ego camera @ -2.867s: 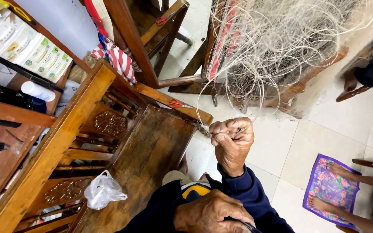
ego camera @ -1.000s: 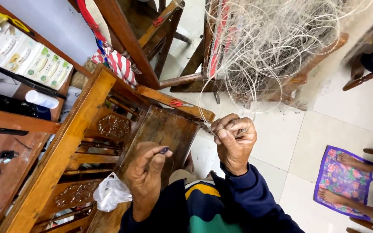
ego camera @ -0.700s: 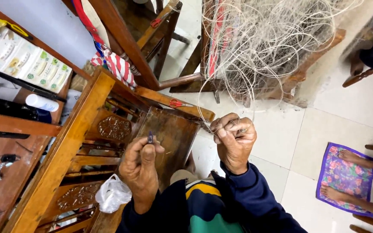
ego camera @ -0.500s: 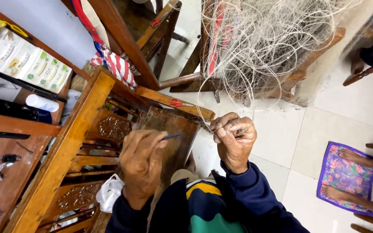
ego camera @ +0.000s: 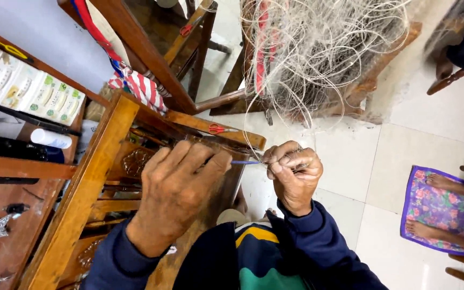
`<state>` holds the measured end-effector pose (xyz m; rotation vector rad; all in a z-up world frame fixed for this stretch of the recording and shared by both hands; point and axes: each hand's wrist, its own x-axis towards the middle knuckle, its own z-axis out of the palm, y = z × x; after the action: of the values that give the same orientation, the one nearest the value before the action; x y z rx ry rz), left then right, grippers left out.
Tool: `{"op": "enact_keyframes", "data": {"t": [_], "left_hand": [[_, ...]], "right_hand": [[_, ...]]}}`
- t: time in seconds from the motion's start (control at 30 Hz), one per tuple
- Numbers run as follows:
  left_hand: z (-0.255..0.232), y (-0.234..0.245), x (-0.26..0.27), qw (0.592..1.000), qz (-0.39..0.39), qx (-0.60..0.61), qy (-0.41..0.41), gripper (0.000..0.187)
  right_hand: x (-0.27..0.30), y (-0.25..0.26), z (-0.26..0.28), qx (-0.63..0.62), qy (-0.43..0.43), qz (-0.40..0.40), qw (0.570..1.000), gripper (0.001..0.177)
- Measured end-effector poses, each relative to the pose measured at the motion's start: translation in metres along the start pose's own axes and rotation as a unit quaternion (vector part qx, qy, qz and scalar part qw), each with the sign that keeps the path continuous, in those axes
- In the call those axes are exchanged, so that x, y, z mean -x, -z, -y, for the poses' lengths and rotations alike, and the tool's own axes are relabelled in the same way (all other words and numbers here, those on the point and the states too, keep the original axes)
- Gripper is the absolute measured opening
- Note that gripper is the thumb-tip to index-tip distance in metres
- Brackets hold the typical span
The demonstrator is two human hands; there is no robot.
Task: Repairing and untangling a large fishing net using a pick tool and scissors
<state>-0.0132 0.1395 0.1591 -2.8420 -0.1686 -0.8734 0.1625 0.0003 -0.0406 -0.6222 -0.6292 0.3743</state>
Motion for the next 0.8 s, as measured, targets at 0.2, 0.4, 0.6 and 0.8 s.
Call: {"op": "enact_keyframes", "data": {"t": [0.2,0.4,0.6,0.8], "left_hand": [[0.013,0.016,0.046,0.981,0.074,0.180,0.012,0.017],[-0.020,-0.013,0.100,0.877,0.087,0.468,0.064,0.020],[-0.052,-0.093,0.150,0.840,0.055,0.505,0.191,0.016],[-0.071,-0.117,0.145,0.889,0.016,0.412,0.200,0.021]], "right_hand": [[-0.006,0.011,-0.003,0.014,0.007,-0.017,1.000,0.021],[-0.020,0.007,-0.009,0.019,0.011,-0.018,1.000,0.020],[-0.028,0.004,-0.019,0.017,-0.016,-0.012,1.000,0.020],[-0.029,-0.003,-0.021,0.004,-0.027,-0.039,0.999,0.022]]}}
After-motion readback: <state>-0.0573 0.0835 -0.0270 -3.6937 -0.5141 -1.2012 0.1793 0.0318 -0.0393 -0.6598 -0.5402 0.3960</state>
